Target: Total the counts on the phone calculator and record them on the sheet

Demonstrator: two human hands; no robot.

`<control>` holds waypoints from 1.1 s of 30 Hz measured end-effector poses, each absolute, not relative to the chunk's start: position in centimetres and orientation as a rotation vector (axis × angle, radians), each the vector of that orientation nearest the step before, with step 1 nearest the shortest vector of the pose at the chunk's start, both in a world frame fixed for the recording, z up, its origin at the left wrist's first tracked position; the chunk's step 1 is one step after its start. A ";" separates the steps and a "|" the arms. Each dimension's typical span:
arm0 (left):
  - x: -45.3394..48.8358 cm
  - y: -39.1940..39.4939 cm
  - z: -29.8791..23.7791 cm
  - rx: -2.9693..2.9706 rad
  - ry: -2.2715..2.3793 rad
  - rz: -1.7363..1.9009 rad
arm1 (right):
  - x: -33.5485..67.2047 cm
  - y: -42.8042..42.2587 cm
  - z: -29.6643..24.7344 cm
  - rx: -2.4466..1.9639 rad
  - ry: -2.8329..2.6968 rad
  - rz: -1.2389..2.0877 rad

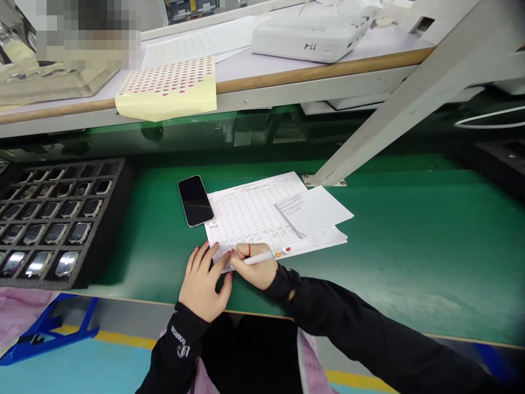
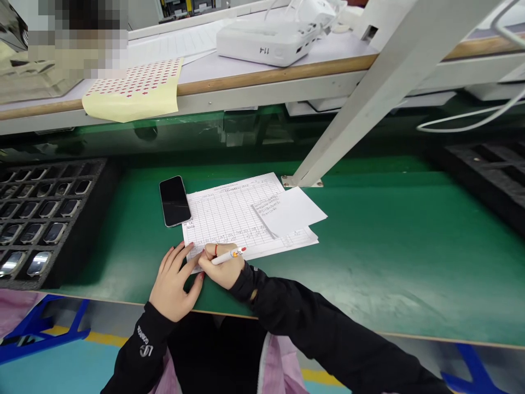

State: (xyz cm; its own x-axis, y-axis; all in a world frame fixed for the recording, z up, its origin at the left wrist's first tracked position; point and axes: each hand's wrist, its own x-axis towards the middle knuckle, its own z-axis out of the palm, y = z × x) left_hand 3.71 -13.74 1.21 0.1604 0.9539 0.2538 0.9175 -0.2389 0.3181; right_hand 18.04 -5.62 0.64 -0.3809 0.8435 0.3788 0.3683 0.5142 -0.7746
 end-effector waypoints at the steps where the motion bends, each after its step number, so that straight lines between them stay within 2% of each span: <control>1: 3.7 -13.7 1.2 2.323 1.879 0.619 | 18.0 -5.6 0.6 -0.990 -1.970 0.767; 33: 3.7 -13.7 1.2 2.327 1.879 0.621 | 18.4 -5.7 0.6 -1.023 -1.973 0.773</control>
State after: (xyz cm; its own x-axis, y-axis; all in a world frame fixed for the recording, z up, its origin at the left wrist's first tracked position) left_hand 3.71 -13.66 1.20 0.1617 0.9531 0.2559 0.9178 -0.2405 0.3160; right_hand 18.35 -5.73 0.61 -0.3826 0.8545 0.3514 0.3879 0.4938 -0.7783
